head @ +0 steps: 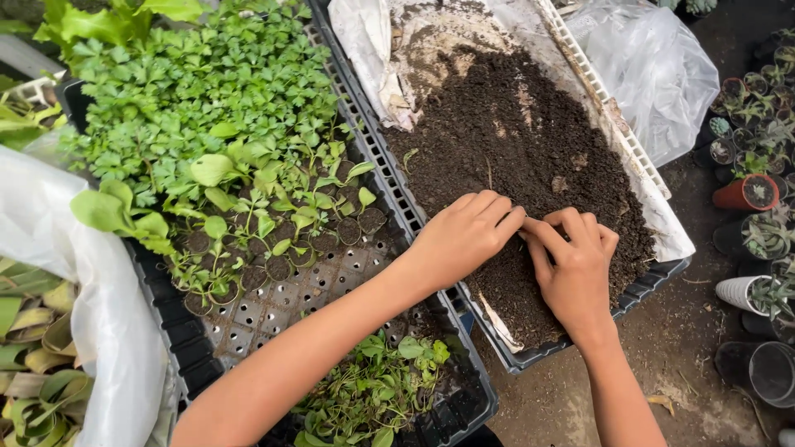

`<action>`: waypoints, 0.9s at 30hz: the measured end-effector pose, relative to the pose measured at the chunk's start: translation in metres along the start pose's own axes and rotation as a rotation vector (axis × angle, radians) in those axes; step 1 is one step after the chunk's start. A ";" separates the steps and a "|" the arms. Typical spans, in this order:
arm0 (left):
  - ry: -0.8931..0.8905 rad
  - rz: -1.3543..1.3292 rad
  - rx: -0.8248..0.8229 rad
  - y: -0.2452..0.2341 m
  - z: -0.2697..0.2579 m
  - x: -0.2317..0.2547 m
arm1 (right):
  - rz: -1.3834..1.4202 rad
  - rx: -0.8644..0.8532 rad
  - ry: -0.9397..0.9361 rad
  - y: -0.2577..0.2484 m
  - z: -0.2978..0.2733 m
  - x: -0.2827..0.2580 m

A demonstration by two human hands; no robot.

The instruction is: The person takes small seedlings from a tray and places them into rolled leaf containers. They then bury the containers in a tray filled with soil, patting the soil around them. The person repeats this process with multiple seedlings and leaf rolls.

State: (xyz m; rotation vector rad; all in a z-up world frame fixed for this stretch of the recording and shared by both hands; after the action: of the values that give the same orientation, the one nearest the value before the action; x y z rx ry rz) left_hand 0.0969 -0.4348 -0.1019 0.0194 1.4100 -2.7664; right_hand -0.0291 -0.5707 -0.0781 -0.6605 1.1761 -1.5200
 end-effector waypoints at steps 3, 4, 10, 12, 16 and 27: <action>0.046 0.050 0.034 -0.022 -0.002 0.000 | -0.011 0.009 0.001 -0.003 -0.006 -0.002; 0.039 0.057 0.037 -0.031 -0.005 0.001 | -0.009 0.010 -0.009 -0.010 -0.006 -0.009; -0.030 0.125 0.017 -0.080 -0.035 0.010 | 0.112 0.007 -0.022 -0.045 -0.012 -0.060; -0.036 0.152 -0.025 -0.100 -0.049 0.013 | 0.166 -0.013 -0.191 -0.050 -0.016 -0.082; -0.068 0.296 -0.104 -0.118 -0.092 0.025 | 0.223 -0.232 -0.363 -0.052 -0.025 -0.123; -0.400 -0.067 -0.199 -0.171 -0.202 0.078 | 0.103 -0.542 -0.786 -0.018 -0.075 -0.175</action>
State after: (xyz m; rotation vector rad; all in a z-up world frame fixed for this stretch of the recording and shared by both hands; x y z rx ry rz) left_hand 0.0117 -0.1732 -0.0844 -0.5611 1.5776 -2.4692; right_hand -0.0505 -0.3819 -0.0593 -1.3805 0.9612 -0.7036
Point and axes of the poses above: each hand's wrist, its own z-axis towards the middle knuckle, its own y-axis out of the palm, x = y × z, the point moved 1 cm from there along z, towards the middle knuckle, and after that the axes turned 8 degrees about y, right-handed, at the moved point
